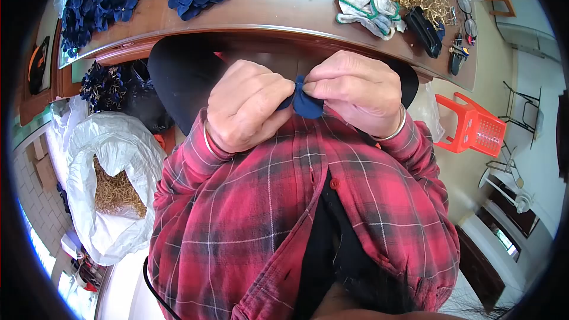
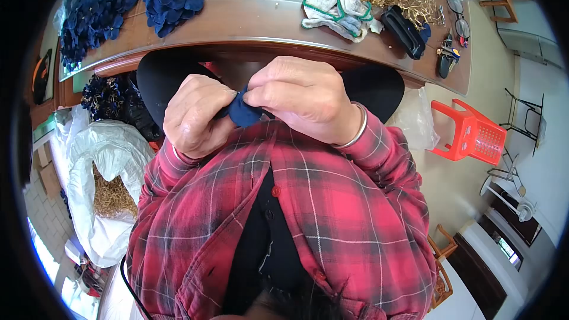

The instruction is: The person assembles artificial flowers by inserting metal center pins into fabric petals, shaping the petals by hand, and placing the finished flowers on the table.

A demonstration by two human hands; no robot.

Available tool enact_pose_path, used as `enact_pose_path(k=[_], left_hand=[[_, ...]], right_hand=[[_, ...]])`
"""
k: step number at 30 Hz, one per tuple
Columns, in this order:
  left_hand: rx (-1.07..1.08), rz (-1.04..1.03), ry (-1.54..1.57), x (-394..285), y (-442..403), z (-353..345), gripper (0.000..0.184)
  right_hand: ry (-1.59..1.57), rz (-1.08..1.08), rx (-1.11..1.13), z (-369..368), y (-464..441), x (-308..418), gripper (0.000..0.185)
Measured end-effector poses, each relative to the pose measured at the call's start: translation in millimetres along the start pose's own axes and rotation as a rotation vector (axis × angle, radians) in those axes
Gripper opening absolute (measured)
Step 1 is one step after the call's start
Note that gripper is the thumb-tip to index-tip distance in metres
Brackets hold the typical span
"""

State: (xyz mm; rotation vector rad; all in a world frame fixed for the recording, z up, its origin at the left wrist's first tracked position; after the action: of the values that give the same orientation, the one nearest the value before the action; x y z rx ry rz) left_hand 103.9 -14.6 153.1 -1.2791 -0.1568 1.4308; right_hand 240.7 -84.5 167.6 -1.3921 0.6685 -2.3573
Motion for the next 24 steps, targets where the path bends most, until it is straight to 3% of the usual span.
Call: enact_pose_path(k=[24], left_hand=[[0.004,-0.016,0.015,1.8,4.1,-5.0,0.027]], right_hand=[[-0.129,-0.111,0.025,2.8,5.3,-2.2,0.021]])
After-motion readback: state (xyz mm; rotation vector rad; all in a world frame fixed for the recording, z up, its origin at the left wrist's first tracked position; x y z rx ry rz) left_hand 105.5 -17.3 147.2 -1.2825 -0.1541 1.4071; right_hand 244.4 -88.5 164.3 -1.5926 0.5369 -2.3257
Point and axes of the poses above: each hand's wrist, its own y-axis away from the middle knuckle, its own z-axis out of the back of the hand, x = y × z, the point moved 7 cm from there along -y, towards the middle knuckle, and after that the axes turned 1 degree about z, right-handed, at the moved point
